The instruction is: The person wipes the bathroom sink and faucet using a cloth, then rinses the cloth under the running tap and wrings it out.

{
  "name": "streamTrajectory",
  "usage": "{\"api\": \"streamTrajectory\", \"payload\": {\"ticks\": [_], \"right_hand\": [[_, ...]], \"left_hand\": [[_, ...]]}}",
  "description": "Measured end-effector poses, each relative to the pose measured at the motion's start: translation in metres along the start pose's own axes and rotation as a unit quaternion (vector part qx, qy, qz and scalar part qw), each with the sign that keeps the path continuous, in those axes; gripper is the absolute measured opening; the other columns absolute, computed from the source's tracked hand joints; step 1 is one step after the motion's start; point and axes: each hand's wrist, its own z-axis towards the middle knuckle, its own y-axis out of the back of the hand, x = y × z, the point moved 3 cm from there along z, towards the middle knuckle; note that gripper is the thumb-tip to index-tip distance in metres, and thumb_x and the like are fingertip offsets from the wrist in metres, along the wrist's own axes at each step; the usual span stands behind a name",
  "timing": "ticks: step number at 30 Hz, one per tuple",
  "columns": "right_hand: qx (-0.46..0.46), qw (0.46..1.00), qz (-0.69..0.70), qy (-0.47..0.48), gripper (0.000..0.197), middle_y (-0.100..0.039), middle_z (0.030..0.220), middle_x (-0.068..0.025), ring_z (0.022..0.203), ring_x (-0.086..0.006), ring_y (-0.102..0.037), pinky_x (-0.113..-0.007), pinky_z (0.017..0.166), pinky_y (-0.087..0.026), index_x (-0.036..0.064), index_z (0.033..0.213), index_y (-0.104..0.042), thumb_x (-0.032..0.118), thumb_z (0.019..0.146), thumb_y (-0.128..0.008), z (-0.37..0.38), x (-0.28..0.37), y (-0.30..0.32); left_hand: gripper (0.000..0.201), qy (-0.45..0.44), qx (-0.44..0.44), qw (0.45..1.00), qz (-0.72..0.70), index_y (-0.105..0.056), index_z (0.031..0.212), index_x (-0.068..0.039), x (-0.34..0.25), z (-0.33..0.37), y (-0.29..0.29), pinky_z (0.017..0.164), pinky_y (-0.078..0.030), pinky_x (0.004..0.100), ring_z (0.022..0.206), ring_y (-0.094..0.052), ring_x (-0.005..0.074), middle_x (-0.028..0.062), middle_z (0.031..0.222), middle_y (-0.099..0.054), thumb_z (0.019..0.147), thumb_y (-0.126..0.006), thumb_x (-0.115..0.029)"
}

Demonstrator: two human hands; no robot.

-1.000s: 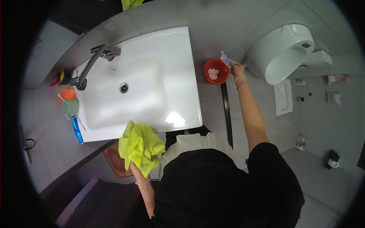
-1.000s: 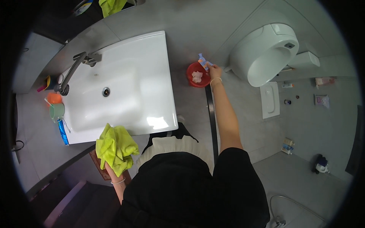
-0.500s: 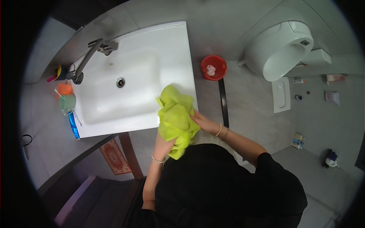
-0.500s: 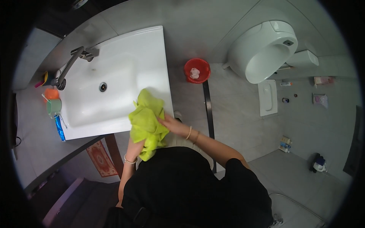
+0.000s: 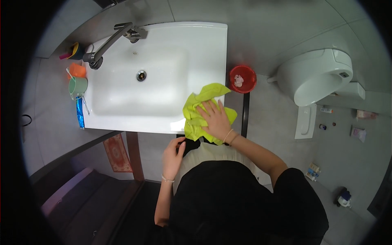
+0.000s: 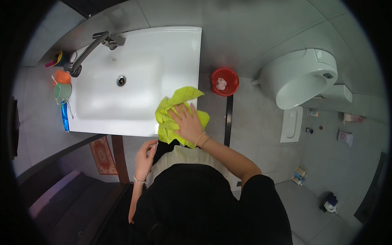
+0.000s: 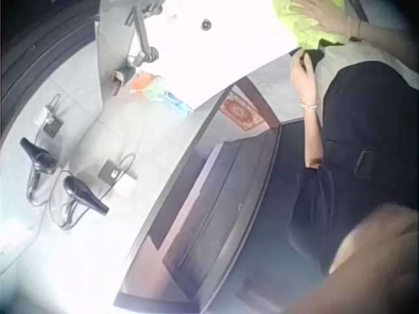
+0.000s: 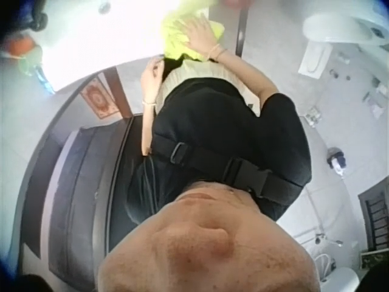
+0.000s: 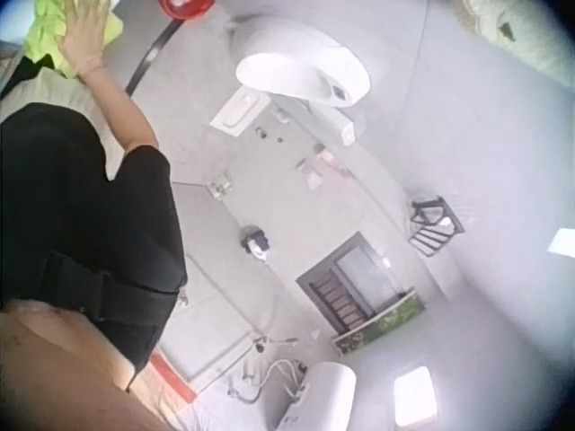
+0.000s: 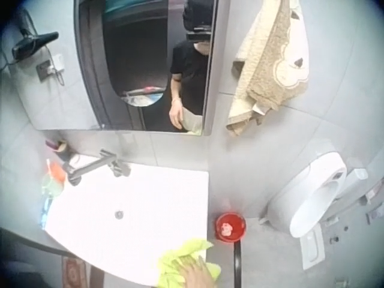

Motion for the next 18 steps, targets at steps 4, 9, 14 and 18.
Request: {"api": "streamTrajectory", "payload": {"ticks": [4,9,14,18], "right_hand": [[-0.065,0.997,-0.049,-0.007,0.059,-0.040,0.129,-0.0080,0.121,-0.0244,-0.035,-0.050,0.103,-0.017,0.0147,0.125,-0.042,0.040,0.074,-0.058,0.072,-0.056,0.007],[-0.171,0.968,-0.170,-0.065,0.052,-0.039,0.129,-0.0078,0.120,-0.0231,-0.035,-0.045,0.099,-0.025,0.0155,0.125,-0.042,0.037,0.079,-0.054,0.188,-0.150,0.024],[-0.162,0.953,-0.251,-0.048,0.047,-0.045,0.117,-0.0064,0.108,-0.0238,-0.040,-0.042,0.089,-0.032,0.0167,0.118,-0.048,0.038,0.077,-0.056,0.250,-0.183,0.045],[-0.212,0.950,-0.226,-0.038,0.045,-0.046,0.116,-0.0074,0.106,-0.0252,-0.040,-0.042,0.087,-0.033,0.0167,0.116,-0.050,0.039,0.077,-0.055,0.243,-0.178,0.034]], "left_hand": [[0.022,0.036,-0.058,0.996,-0.048,-0.058,0.101,-0.004,0.021,-0.006,0.016,0.063,-0.045,0.0285,0.078,-0.060,0.0210,0.0099,0.093,-0.062,0.086,-0.051,-0.019],[0.024,0.075,-0.072,0.994,-0.034,-0.059,0.102,-0.004,0.031,-0.007,0.018,0.064,-0.045,0.0275,0.080,-0.060,0.0209,0.0093,0.094,-0.062,0.086,-0.050,-0.020],[0.024,0.105,-0.062,0.990,-0.065,-0.059,0.101,-0.004,0.026,-0.019,0.009,0.067,-0.045,0.0278,0.080,-0.060,0.0209,0.0092,0.095,-0.062,0.087,-0.050,-0.021],[0.026,0.085,-0.078,0.989,-0.090,-0.058,0.102,-0.003,0.044,-0.030,0.007,0.064,-0.044,0.0265,0.078,-0.059,0.0181,0.0091,0.092,-0.063,0.088,-0.049,-0.022]]}}
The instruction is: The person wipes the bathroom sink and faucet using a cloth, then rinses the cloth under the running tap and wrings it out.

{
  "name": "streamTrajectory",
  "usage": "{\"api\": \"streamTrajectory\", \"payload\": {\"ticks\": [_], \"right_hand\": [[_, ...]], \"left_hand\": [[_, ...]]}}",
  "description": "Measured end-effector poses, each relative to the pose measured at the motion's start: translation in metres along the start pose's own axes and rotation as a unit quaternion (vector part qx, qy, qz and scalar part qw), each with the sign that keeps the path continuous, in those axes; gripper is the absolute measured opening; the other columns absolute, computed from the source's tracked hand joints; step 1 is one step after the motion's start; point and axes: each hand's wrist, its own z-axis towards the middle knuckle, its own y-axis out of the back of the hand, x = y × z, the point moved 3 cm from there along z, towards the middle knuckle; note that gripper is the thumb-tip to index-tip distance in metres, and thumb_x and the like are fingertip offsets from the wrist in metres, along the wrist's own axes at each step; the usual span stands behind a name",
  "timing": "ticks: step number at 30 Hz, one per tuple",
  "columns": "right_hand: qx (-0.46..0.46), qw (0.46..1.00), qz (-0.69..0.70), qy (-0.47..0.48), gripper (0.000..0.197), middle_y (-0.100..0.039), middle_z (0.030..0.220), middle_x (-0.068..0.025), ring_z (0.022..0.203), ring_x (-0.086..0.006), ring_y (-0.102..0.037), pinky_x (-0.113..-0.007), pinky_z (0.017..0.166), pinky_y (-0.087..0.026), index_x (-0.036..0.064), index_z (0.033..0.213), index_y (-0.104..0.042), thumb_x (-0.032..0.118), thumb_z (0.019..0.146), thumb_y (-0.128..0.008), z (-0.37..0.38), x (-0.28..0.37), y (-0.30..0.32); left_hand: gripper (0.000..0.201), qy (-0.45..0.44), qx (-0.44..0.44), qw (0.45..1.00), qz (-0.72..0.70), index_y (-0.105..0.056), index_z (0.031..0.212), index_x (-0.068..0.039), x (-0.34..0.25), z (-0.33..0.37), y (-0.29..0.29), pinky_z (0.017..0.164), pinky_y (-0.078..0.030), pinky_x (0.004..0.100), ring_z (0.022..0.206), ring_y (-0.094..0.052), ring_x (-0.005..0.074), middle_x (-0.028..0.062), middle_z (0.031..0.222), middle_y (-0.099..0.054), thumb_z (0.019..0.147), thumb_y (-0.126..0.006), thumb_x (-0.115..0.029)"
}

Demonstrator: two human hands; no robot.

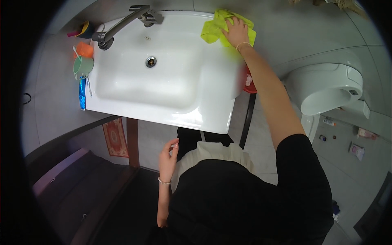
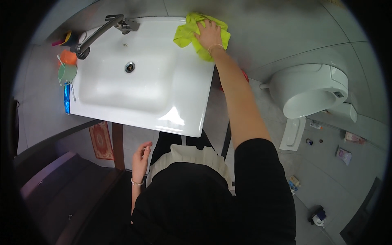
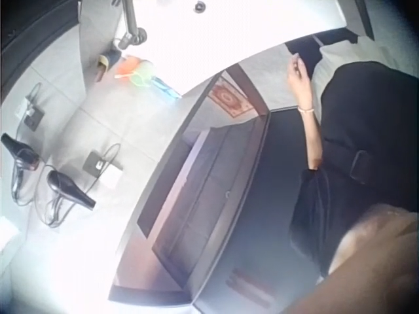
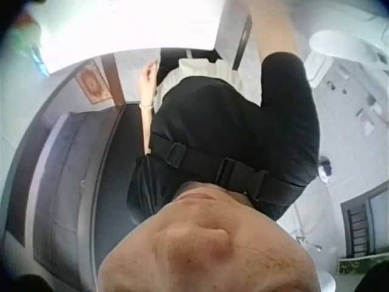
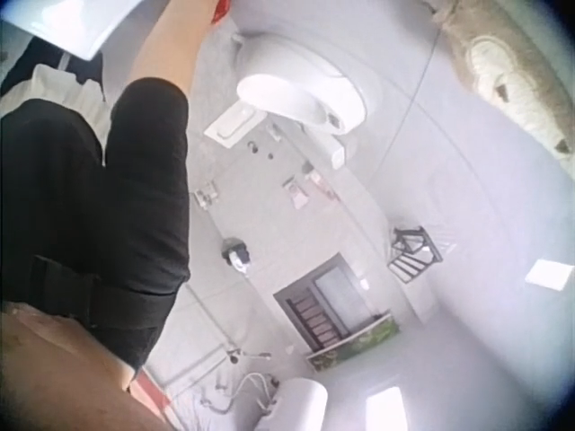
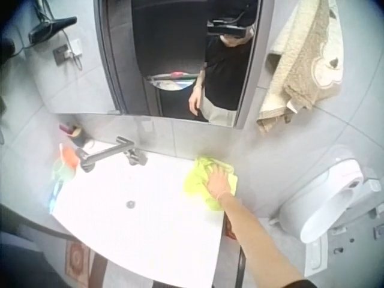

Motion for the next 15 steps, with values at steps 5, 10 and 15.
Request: {"api": "streamTrajectory", "payload": {"ticks": [5,10,15], "right_hand": [[0.118,0.972,0.184,0.083,0.040,-0.050,0.109,-0.0120,0.100,-0.0276,-0.046,-0.046,0.085,-0.034,0.0105,0.109,-0.053,0.039,0.081,-0.048,-0.083,0.074,0.077],[0.180,0.940,0.247,0.150,0.043,-0.050,0.113,-0.0101,0.105,-0.0282,-0.045,-0.044,0.090,-0.034,0.0174,0.114,-0.051,0.035,0.075,-0.057,-0.207,0.146,0.139],[0.204,0.927,0.204,0.241,0.047,-0.050,0.115,-0.0098,0.109,-0.0269,-0.044,-0.044,0.089,-0.033,0.0211,0.118,-0.048,0.034,0.074,-0.054,-0.194,0.129,0.120]], "left_hand": [[0.031,0.058,0.007,0.998,0.020,-0.057,0.103,-0.001,0.067,0.005,0.019,0.068,-0.046,0.0260,0.079,-0.060,0.0162,0.0106,0.092,-0.064,0.090,-0.047,-0.027],[0.034,0.153,-0.024,0.986,-0.060,-0.059,0.099,-0.001,0.257,-0.003,0.033,0.063,-0.048,0.0268,0.075,-0.060,0.0162,0.0094,0.085,-0.063,0.089,-0.046,-0.030],[0.032,0.336,0.021,0.936,-0.105,-0.060,0.099,-0.002,0.412,-0.068,0.048,0.072,-0.044,0.0264,0.081,-0.057,0.0153,0.0079,0.086,-0.062,0.089,-0.047,-0.030]]}}
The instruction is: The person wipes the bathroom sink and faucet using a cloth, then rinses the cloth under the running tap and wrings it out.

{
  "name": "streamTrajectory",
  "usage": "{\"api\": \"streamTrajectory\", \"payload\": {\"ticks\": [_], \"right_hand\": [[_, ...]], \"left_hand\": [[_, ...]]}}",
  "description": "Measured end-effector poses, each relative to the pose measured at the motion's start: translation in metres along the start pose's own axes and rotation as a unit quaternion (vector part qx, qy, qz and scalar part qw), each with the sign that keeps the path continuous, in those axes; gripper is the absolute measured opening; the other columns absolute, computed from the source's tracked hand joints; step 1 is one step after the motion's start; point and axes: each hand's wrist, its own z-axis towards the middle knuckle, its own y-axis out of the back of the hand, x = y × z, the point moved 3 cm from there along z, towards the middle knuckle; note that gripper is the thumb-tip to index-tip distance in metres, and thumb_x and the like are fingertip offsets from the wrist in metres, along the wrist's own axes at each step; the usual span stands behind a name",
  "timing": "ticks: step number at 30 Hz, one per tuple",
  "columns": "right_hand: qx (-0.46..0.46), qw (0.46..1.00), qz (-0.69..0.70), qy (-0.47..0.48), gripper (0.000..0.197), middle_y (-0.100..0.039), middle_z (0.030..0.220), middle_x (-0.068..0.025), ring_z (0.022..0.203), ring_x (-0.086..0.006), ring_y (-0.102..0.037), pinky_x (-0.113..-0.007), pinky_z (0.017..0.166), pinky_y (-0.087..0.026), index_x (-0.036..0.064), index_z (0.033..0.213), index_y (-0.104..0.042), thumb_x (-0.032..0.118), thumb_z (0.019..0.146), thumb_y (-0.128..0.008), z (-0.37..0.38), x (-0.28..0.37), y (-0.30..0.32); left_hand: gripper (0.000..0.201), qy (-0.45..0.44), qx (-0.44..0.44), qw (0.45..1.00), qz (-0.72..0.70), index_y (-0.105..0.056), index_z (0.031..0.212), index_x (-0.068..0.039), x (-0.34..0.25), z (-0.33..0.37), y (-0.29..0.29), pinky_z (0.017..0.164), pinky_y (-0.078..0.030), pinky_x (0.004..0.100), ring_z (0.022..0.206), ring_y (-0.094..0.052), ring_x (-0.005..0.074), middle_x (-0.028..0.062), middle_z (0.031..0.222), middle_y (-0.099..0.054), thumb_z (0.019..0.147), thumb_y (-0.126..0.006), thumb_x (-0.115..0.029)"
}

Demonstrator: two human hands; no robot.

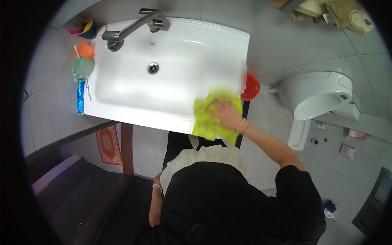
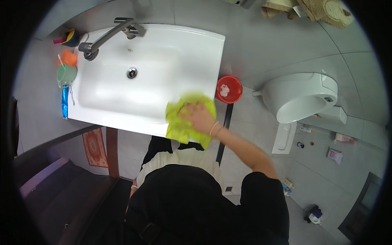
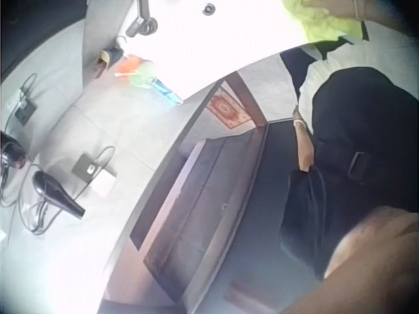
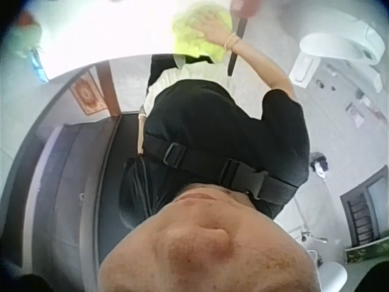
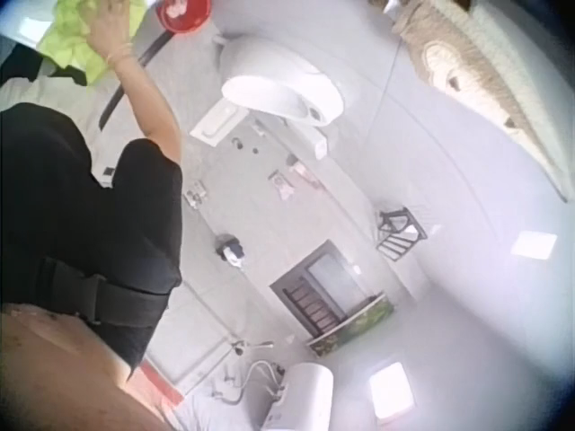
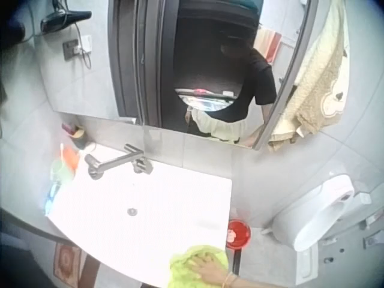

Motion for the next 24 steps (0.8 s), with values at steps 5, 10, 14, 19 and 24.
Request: {"api": "streamTrajectory", "payload": {"ticks": [5,10,14,19,24], "right_hand": [[-0.110,0.946,-0.175,-0.249,0.045,-0.042,0.121,-0.0113,0.113,-0.0267,-0.038,-0.043,0.089,-0.032,0.0120,0.119,-0.048,0.034,0.080,-0.053,0.107,-0.161,0.008],[-0.142,0.898,-0.203,-0.364,0.046,-0.042,0.121,-0.0108,0.112,-0.0270,-0.038,-0.043,0.091,-0.031,0.0147,0.118,-0.049,0.040,0.079,-0.054,0.207,-0.202,0.024],[-0.194,0.927,-0.154,-0.283,0.047,-0.042,0.120,-0.0125,0.112,-0.0295,-0.038,-0.044,0.094,-0.029,0.0110,0.116,-0.049,0.040,0.079,-0.054,0.179,-0.178,0.002],[-0.106,0.975,0.003,-0.196,0.062,-0.039,0.124,-0.0146,0.115,-0.0340,-0.036,-0.044,0.096,-0.029,0.0060,0.115,-0.045,0.012,0.059,-0.070,0.074,-0.043,0.003],[-0.037,0.979,0.036,-0.197,0.054,-0.044,0.109,-0.0175,0.106,-0.0358,-0.040,-0.047,0.090,-0.032,0.0080,0.108,-0.053,0.014,0.056,-0.068,0.046,0.087,-0.018]], "left_hand": [[0.032,-0.046,0.010,0.998,0.038,-0.060,0.098,-0.002,-0.005,0.000,0.026,0.073,-0.044,0.0258,0.081,-0.057,0.0149,0.0071,0.087,-0.062,0.089,-0.047,-0.030],[0.032,-0.121,0.016,0.992,0.044,-0.061,0.097,-0.002,-0.039,0.027,0.054,0.074,-0.043,0.0251,0.082,-0.056,0.0145,0.0064,0.087,-0.062,0.090,-0.047,-0.030],[0.031,-0.130,0.016,0.988,0.082,-0.061,0.096,-0.002,-0.082,0.030,0.081,0.073,-0.042,0.0243,0.081,-0.055,0.0134,0.0051,0.088,-0.062,0.090,-0.046,-0.029],[0.031,-0.103,0.075,0.992,0.008,-0.062,0.095,-0.003,-0.103,0.062,0.125,0.071,-0.043,0.0236,0.080,-0.055,0.0114,0.0031,0.090,-0.062,0.090,-0.046,-0.029],[0.030,-0.149,0.087,0.985,-0.025,-0.062,0.096,-0.001,-0.095,0.107,0.146,0.073,-0.044,0.0254,0.081,-0.055,0.0126,0.0052,0.092,-0.062,0.089,-0.047,-0.027]]}}
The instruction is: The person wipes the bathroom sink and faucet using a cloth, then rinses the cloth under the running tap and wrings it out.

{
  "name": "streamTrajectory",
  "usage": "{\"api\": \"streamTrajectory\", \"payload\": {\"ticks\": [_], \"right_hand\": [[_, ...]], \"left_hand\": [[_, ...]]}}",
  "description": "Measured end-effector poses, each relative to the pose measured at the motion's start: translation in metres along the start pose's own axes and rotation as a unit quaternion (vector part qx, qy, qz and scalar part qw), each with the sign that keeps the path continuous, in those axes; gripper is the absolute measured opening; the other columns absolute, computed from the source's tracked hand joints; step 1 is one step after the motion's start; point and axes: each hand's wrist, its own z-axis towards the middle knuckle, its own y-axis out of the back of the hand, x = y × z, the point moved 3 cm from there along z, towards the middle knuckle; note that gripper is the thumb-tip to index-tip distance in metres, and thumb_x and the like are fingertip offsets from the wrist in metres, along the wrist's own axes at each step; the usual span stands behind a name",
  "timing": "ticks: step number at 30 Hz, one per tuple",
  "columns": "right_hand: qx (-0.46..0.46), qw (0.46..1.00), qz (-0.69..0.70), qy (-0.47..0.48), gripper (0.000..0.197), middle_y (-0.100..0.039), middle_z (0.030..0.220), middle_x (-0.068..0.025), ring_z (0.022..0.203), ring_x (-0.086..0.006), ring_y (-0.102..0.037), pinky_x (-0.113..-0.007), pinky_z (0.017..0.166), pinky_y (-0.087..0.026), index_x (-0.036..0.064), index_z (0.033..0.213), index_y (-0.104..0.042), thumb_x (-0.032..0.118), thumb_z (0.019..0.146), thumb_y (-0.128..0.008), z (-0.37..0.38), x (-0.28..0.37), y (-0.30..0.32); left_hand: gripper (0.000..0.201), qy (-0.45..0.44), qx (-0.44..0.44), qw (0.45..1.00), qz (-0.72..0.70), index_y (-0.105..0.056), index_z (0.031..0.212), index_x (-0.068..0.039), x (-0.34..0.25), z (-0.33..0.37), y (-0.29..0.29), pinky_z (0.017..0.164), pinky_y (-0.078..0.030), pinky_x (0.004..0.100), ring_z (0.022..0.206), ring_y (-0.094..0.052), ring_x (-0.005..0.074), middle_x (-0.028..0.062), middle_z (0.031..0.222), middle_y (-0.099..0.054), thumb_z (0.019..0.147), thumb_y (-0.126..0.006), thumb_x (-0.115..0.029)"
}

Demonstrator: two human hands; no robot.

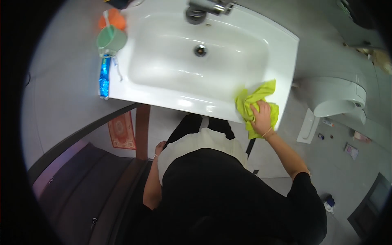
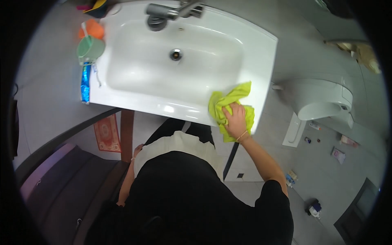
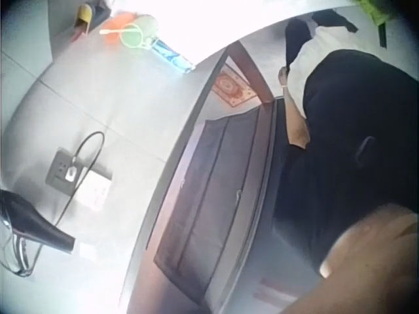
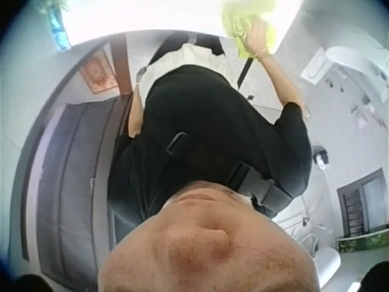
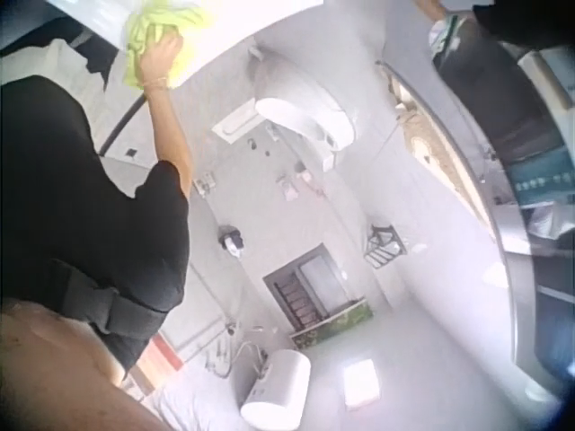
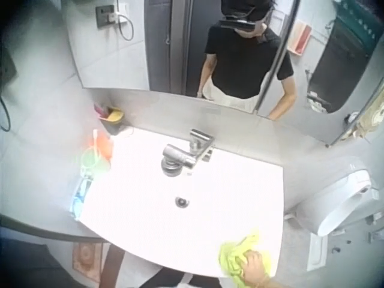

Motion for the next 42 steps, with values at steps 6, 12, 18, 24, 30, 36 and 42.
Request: {"api": "streamTrajectory", "payload": {"ticks": [6,12,18,24,30,36,42], "right_hand": [[-0.017,0.986,0.049,0.156,0.046,-0.046,0.109,-0.0161,0.104,-0.0349,-0.044,-0.050,0.088,-0.033,0.0128,0.109,-0.053,0.012,0.063,-0.059,0.095,0.153,-0.048],[-0.124,0.959,0.018,0.255,0.042,-0.048,0.114,-0.0102,0.109,-0.0316,-0.043,-0.053,0.091,-0.030,0.0187,0.112,-0.050,0.015,0.071,-0.052,0.205,0.307,-0.115],[-0.125,0.959,-0.007,0.255,0.042,-0.045,0.120,-0.0102,0.110,-0.0326,-0.043,-0.057,0.092,-0.028,0.0178,0.118,-0.044,0.019,0.076,-0.050,0.250,0.349,-0.137],[-0.080,0.961,0.034,0.261,0.044,-0.046,0.120,-0.0100,0.112,-0.0278,-0.043,-0.049,0.095,-0.030,0.0206,0.118,-0.045,0.011,0.075,-0.049,0.216,0.314,-0.118],[0.009,0.982,0.007,0.188,0.047,-0.046,0.121,-0.0087,0.115,-0.0275,-0.041,-0.048,0.099,-0.028,0.0228,0.118,-0.047,0.007,0.074,-0.046,0.125,0.211,-0.070],[0.034,0.996,-0.023,0.079,0.034,-0.047,0.119,-0.0125,0.114,-0.0283,-0.041,-0.047,0.098,-0.028,0.0060,0.095,-0.059,0.014,0.062,-0.060,0.065,0.132,-0.055],[-0.010,0.999,0.017,0.045,0.022,-0.042,0.127,-0.0138,0.118,-0.0280,-0.036,-0.048,0.099,-0.024,0.0041,0.072,-0.062,0.024,0.063,-0.063,0.084,0.152,-0.050]], "left_hand": [[0.028,0.040,0.000,0.997,-0.071,-0.056,0.103,-0.002,-0.020,0.007,0.013,0.068,-0.049,0.0265,0.080,-0.059,0.0150,0.0056,0.091,-0.062,0.090,-0.046,-0.025],[0.032,0.116,-0.106,0.981,-0.115,-0.056,0.102,-0.004,-0.052,-0.029,0.039,0.061,-0.048,0.0259,0.078,-0.060,0.0149,0.0062,0.091,-0.062,0.090,-0.044,-0.031],[0.023,-0.234,-0.305,0.923,0.036,-0.057,0.087,0.001,-0.254,-0.040,0.067,0.062,-0.042,0.0227,0.067,-0.050,0.0079,0.0017,0.077,-0.056,0.092,-0.044,-0.017],[0.014,-0.320,-0.471,0.767,0.295,-0.057,0.086,-0.006,-0.419,-0.008,0.087,0.060,-0.044,0.0366,0.068,-0.057,0.0301,0.0109,0.081,-0.059,0.083,-0.055,-0.020],[0.032,-0.194,-0.459,0.687,0.530,-0.053,0.088,-0.007,-0.441,0.069,0.090,0.056,-0.049,0.0392,0.066,-0.061,0.0298,0.0127,0.088,-0.061,0.075,-0.061,-0.036],[0.023,-0.222,-0.336,0.830,0.386,-0.062,0.077,-0.004,-0.426,0.053,0.095,0.056,-0.046,0.0373,0.063,-0.061,0.0278,0.0124,0.067,-0.060,0.076,-0.057,-0.027],[0.017,-0.130,0.076,0.972,-0.179,-0.058,0.079,-0.007,-0.426,-0.021,0.073,0.041,-0.026,0.0135,0.046,-0.034,-0.0014,-0.0079,0.055,-0.042,0.086,-0.052,-0.021]]}}
